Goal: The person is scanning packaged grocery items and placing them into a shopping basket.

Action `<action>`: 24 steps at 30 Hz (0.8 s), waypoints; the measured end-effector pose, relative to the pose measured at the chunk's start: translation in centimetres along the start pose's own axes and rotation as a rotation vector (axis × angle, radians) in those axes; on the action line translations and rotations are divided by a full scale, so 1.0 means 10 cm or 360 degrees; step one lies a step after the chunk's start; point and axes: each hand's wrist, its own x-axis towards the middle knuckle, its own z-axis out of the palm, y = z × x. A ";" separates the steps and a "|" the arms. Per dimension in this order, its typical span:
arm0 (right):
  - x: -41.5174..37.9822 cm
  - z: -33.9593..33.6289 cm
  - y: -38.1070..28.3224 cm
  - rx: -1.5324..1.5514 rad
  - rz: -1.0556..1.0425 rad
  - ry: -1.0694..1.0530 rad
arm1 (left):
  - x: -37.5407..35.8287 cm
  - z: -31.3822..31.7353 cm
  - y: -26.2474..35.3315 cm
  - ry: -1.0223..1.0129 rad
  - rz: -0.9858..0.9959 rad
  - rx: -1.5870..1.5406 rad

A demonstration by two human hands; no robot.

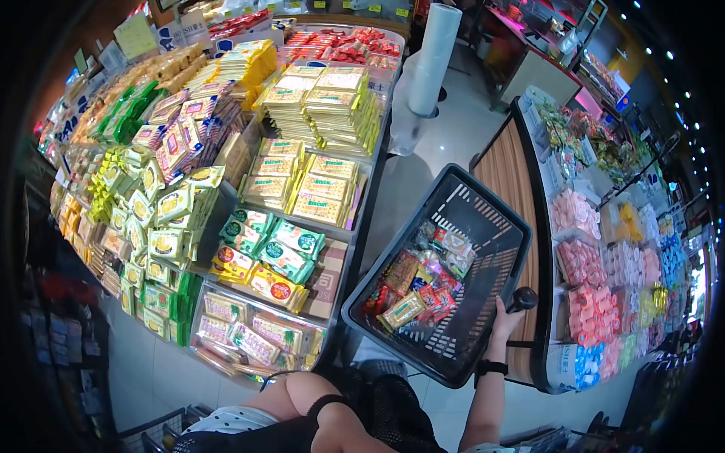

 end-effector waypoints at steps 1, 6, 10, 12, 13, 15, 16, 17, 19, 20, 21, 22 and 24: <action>0.02 0.01 0.02 0.0038 0.0021 0.0019 | -0.05 0.04 -0.03 0.0107 -0.0022 -0.0175; 0.11 -0.03 0.16 -0.0009 -0.0043 -0.0003 | -0.18 -0.05 0.03 0.0008 0.0162 0.0175; 0.06 -0.04 0.11 0.0020 -0.0015 -0.0029 | -0.26 -0.09 0.14 -0.0133 0.0129 0.0262; 0.07 -0.03 0.15 0.0113 -0.0022 -0.0054 | -0.58 -0.10 0.20 -0.0004 0.0176 0.0385; 0.08 -0.03 0.16 0.0193 -0.0025 -0.0063 | -0.68 -0.06 0.26 0.0119 0.0231 0.0489; 0.10 -0.02 0.19 0.0205 -0.0036 -0.0081 | -0.75 -0.01 0.48 0.0407 0.0296 0.0810; 0.11 -0.03 0.21 0.0212 -0.0046 -0.0087 | -0.81 0.10 0.64 0.0779 0.0067 0.1445; 0.12 -0.05 0.24 0.0219 -0.0053 -0.0090 | -0.86 0.19 0.81 0.1150 -0.0189 0.2070; 0.19 -0.05 0.30 0.0195 -0.0058 -0.0096 | -0.81 0.20 1.16 0.1342 -0.1098 0.3304; 0.19 -0.05 0.32 0.0170 -0.0068 -0.0100 | -0.94 0.17 1.28 0.1458 -0.1563 0.3520; 0.14 -0.05 0.26 0.0156 -0.0053 -0.0101 | -1.15 0.07 1.39 0.1559 -0.2056 0.3695; 0.07 -0.05 0.14 0.0163 -0.0072 -0.0080 | -1.33 -0.04 1.52 0.1570 -0.2268 0.3627; 0.05 -0.02 0.07 0.0169 -0.0067 -0.0048 | -1.65 -0.26 1.76 0.1461 -0.2571 0.3548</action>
